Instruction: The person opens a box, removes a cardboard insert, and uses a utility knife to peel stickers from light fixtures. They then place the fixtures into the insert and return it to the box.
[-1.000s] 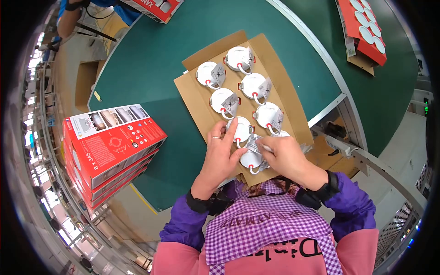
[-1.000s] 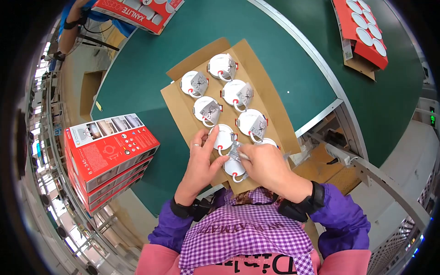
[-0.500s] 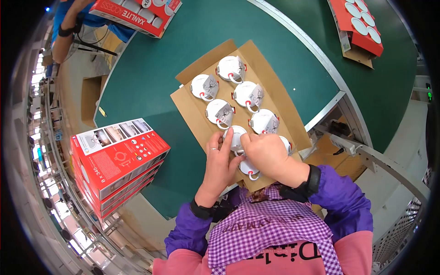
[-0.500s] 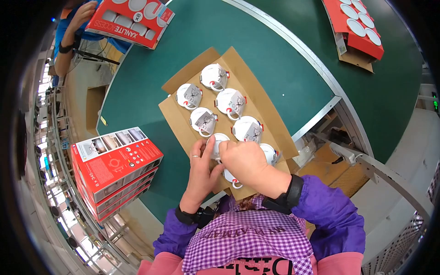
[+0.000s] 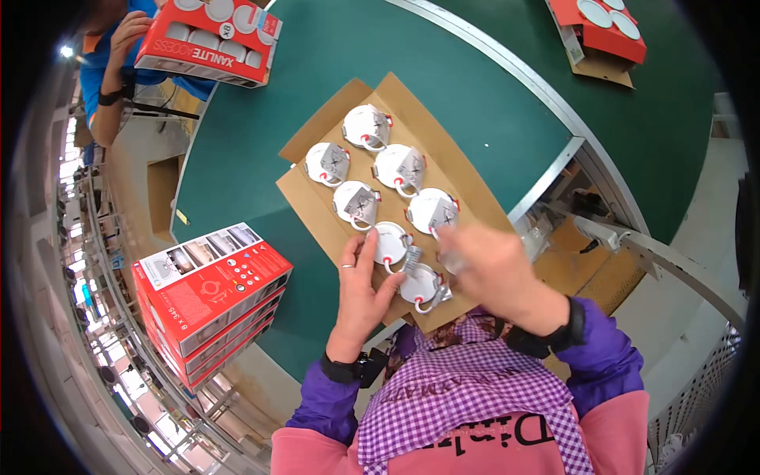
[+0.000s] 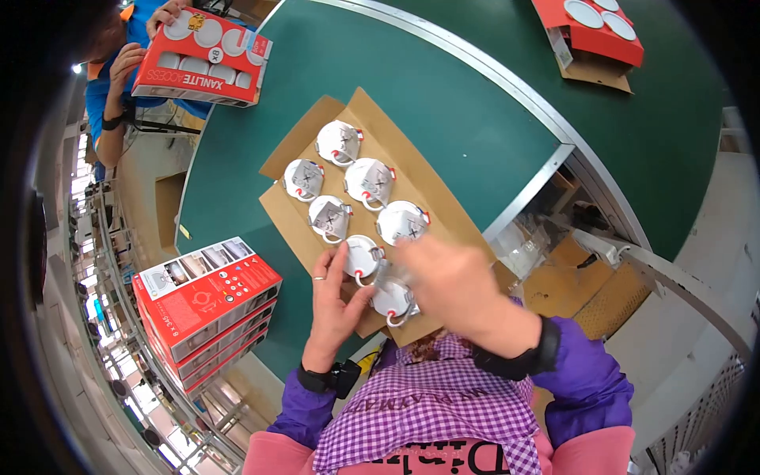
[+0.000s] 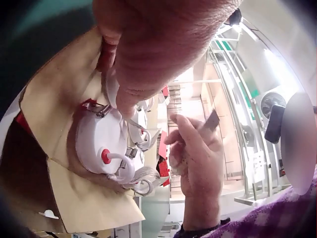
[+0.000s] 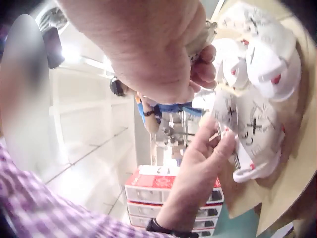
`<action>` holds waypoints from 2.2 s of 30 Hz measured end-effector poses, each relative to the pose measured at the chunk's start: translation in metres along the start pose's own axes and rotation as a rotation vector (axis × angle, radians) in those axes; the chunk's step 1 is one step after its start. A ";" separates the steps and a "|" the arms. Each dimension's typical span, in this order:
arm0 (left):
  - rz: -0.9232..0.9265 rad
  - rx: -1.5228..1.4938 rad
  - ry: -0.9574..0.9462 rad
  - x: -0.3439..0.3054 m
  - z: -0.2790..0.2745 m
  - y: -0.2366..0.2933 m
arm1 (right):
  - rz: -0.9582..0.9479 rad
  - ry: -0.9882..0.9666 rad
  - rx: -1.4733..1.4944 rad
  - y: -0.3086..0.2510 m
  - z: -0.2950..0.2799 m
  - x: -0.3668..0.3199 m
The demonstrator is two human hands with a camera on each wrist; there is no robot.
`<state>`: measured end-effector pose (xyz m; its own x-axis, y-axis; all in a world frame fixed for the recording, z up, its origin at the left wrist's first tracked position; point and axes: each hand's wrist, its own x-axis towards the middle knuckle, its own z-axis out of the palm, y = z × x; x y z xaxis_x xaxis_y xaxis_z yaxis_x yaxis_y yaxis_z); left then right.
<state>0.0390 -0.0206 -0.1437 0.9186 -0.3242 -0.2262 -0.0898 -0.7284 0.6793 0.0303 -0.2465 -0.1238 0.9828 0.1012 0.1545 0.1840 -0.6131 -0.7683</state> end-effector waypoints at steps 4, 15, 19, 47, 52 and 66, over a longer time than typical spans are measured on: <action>0.126 0.246 0.208 -0.010 0.003 0.015 | 0.294 -0.018 0.257 0.026 -0.032 -0.001; 0.316 0.235 0.155 -0.020 0.032 0.050 | 0.735 -0.265 0.399 0.036 -0.029 -0.061; 0.333 0.258 0.120 -0.019 0.034 0.050 | 0.833 -0.229 0.522 0.032 -0.029 -0.057; 0.227 0.264 0.145 0.001 0.058 0.065 | 0.151 -0.374 -0.463 0.044 -0.008 -0.018; 0.241 0.257 0.173 0.002 0.060 0.059 | 0.031 -0.382 -0.406 0.053 -0.010 -0.021; 0.251 0.251 0.152 0.001 0.056 0.062 | 0.197 -0.279 0.008 0.056 -0.017 -0.015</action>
<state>0.0128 -0.1001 -0.1411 0.9008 -0.4319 0.0446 -0.3936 -0.7690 0.5037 0.0256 -0.2952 -0.1587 0.9660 0.1930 -0.1722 -0.0105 -0.6360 -0.7716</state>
